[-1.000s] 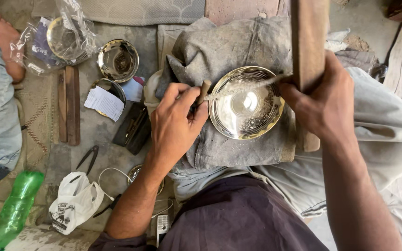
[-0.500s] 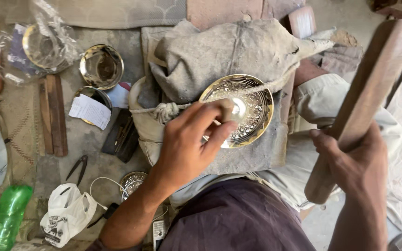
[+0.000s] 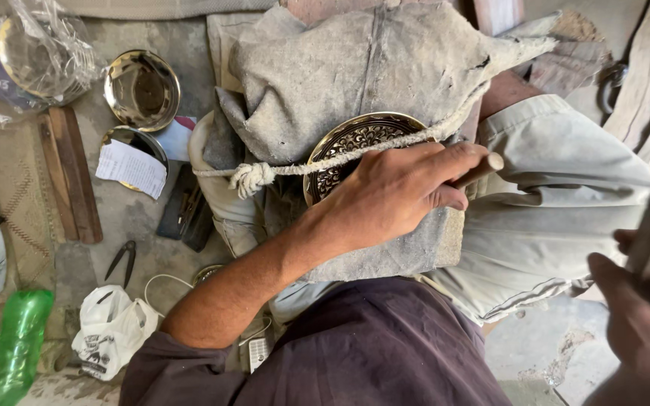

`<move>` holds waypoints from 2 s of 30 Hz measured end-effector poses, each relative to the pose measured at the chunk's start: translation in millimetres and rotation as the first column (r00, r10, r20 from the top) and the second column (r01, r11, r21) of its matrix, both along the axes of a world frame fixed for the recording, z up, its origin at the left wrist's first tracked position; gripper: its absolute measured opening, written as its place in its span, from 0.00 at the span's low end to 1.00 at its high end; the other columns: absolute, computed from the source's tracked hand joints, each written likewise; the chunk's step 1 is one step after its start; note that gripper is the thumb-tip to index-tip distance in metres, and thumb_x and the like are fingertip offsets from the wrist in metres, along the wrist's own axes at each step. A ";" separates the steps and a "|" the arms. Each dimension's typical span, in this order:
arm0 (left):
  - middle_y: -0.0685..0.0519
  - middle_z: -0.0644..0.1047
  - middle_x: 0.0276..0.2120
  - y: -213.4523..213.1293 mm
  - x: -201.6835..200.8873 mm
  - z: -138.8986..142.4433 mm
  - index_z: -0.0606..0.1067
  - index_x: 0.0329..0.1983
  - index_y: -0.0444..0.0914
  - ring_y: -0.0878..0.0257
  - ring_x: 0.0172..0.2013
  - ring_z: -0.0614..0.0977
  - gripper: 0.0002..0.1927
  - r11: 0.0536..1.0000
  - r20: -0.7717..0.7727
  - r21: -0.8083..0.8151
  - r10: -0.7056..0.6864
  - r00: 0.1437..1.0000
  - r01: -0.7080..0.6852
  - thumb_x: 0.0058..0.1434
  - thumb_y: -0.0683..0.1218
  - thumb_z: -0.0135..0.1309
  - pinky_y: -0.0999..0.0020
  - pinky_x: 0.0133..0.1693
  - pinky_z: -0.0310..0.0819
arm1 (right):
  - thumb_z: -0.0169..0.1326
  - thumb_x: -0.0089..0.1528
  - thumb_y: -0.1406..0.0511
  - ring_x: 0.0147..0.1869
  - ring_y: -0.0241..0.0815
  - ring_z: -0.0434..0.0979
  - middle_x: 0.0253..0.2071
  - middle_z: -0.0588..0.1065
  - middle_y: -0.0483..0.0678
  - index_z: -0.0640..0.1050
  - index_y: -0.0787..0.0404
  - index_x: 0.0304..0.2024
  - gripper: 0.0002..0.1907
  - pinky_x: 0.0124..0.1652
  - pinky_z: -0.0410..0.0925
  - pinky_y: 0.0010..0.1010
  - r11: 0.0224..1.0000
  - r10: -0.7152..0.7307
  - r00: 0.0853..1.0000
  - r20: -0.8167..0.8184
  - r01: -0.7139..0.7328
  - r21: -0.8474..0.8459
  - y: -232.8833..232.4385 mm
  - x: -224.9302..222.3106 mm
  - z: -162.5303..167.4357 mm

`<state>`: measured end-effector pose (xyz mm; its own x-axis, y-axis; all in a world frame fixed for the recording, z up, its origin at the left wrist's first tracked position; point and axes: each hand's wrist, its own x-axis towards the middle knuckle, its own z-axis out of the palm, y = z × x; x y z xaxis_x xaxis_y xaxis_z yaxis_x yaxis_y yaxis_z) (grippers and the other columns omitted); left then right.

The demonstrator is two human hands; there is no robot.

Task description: The person sits on the floor holding a decorative brass plate against a cloth-covered board, and uses a small punch and wooden mallet to repeatedly strike and deepen the embossed floral pattern around the plate's rim, repositioning the punch between strikes.

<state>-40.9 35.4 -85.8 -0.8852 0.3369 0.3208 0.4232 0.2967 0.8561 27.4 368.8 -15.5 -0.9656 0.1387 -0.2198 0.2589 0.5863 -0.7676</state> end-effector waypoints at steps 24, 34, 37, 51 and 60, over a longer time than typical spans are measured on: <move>0.58 0.77 0.36 -3.5 8.8 16.9 0.72 0.62 0.47 0.72 0.30 0.81 0.20 0.980 0.094 -0.134 -0.133 0.987 0.145 0.70 0.37 0.56 0.85 0.23 0.75 | 0.64 0.62 0.70 0.52 0.47 0.77 0.48 0.75 0.53 0.74 0.65 0.47 0.14 0.49 0.74 0.39 0.934 0.254 0.953 -0.164 -0.198 0.297 31.8 11.6 -34.6; 0.58 0.76 0.34 -3.6 9.2 17.4 0.72 0.63 0.46 0.74 0.29 0.78 0.19 0.991 0.181 -0.089 -0.086 0.980 0.103 0.70 0.41 0.55 0.84 0.22 0.74 | 0.66 0.57 0.70 0.54 0.49 0.77 0.47 0.75 0.54 0.75 0.65 0.45 0.17 0.49 0.73 0.40 0.928 0.281 0.948 -0.147 -0.229 0.295 35.4 1.2 -34.9; 0.56 0.75 0.31 -3.4 10.3 20.8 0.73 0.61 0.44 0.72 0.26 0.77 0.17 0.989 0.220 -0.118 -0.060 0.974 0.088 0.70 0.43 0.55 0.81 0.17 0.71 | 0.67 0.55 0.70 0.55 0.50 0.77 0.47 0.76 0.54 0.75 0.65 0.44 0.18 0.49 0.73 0.40 0.931 0.277 0.953 -0.123 -0.235 0.278 34.1 -3.9 -34.1; 0.51 0.78 0.46 -32.9 42.4 46.8 0.69 0.57 0.39 0.66 0.37 0.81 0.15 0.923 0.103 0.043 0.376 0.921 -0.382 0.73 0.45 0.59 0.74 0.34 0.83 | 0.70 0.48 0.70 0.58 0.53 0.78 0.46 0.76 0.54 0.75 0.65 0.41 0.21 0.50 0.72 0.42 0.783 0.620 0.775 -0.121 -0.601 0.162 -129.7 -78.3 21.7; 0.52 0.79 0.43 -45.5 33.3 24.9 0.68 0.55 0.34 0.63 0.43 0.84 0.18 0.704 -0.176 0.040 0.704 0.688 -0.709 0.69 0.41 0.64 0.69 0.42 0.83 | 0.65 0.46 0.76 0.44 0.51 0.75 0.41 0.76 0.49 0.78 0.61 0.45 0.24 0.40 0.68 0.42 0.685 0.707 0.706 -0.046 -0.667 0.294 -190.3 -87.3 14.0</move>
